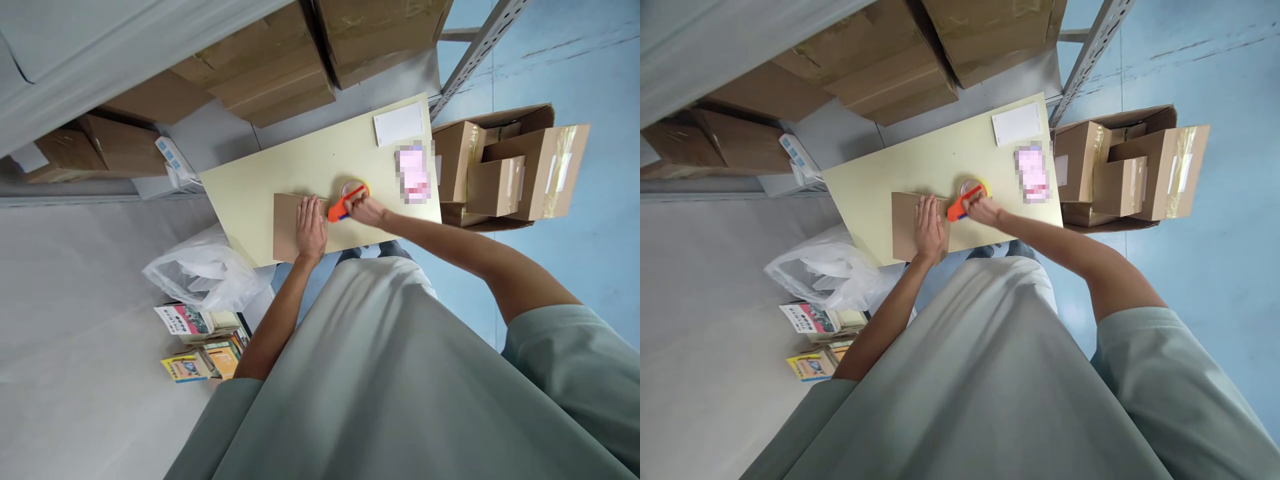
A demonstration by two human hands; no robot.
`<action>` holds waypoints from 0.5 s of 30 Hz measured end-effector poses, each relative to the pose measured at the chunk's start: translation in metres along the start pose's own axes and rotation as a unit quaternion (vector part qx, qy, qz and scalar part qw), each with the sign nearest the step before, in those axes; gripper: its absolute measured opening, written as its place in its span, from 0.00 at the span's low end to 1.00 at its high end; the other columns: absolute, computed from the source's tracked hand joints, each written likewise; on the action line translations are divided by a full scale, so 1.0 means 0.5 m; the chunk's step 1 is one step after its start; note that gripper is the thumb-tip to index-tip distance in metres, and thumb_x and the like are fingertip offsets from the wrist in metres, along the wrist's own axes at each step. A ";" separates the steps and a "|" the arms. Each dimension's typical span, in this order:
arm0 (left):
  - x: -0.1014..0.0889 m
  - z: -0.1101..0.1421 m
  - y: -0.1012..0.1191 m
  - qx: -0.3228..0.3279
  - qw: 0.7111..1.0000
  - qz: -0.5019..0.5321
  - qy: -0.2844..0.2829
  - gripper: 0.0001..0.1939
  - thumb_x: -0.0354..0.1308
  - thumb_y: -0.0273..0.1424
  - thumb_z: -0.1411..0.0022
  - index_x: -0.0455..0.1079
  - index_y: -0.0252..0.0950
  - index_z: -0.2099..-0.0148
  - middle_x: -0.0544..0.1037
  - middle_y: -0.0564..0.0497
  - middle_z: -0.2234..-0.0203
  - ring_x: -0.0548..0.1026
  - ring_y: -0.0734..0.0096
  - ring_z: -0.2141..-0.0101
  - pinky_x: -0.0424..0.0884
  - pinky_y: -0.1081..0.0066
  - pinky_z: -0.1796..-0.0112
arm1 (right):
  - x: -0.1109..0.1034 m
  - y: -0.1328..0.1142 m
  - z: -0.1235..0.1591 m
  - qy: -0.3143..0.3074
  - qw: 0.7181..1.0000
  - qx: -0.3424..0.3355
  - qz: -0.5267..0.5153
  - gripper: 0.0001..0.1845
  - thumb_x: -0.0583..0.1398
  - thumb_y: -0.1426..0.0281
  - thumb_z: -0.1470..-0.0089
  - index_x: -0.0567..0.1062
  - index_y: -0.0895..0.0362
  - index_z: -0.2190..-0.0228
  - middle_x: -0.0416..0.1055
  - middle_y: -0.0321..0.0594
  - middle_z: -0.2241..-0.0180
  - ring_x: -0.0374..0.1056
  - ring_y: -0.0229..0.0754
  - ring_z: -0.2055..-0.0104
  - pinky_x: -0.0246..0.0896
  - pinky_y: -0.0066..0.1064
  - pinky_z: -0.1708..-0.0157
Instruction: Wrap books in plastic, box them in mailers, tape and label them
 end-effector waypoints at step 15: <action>0.007 -0.001 0.010 -0.007 1.000 -0.025 0.013 0.36 0.53 0.39 0.25 0.63 0.28 0.22 0.66 0.33 0.23 0.52 0.47 0.19 0.44 0.42 0.20 | -0.098 0.111 -0.088 0.021 0.998 0.061 -0.020 0.27 0.47 0.78 0.27 0.69 0.79 0.36 0.82 0.70 0.52 0.80 0.61 0.52 0.63 0.45 0.53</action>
Point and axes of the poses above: each hand's wrist, its own z-axis away from the middle knuckle, its own x-axis out of the palm, y = z × x, the point moved 2 cm from there along -z, towards the middle knuckle
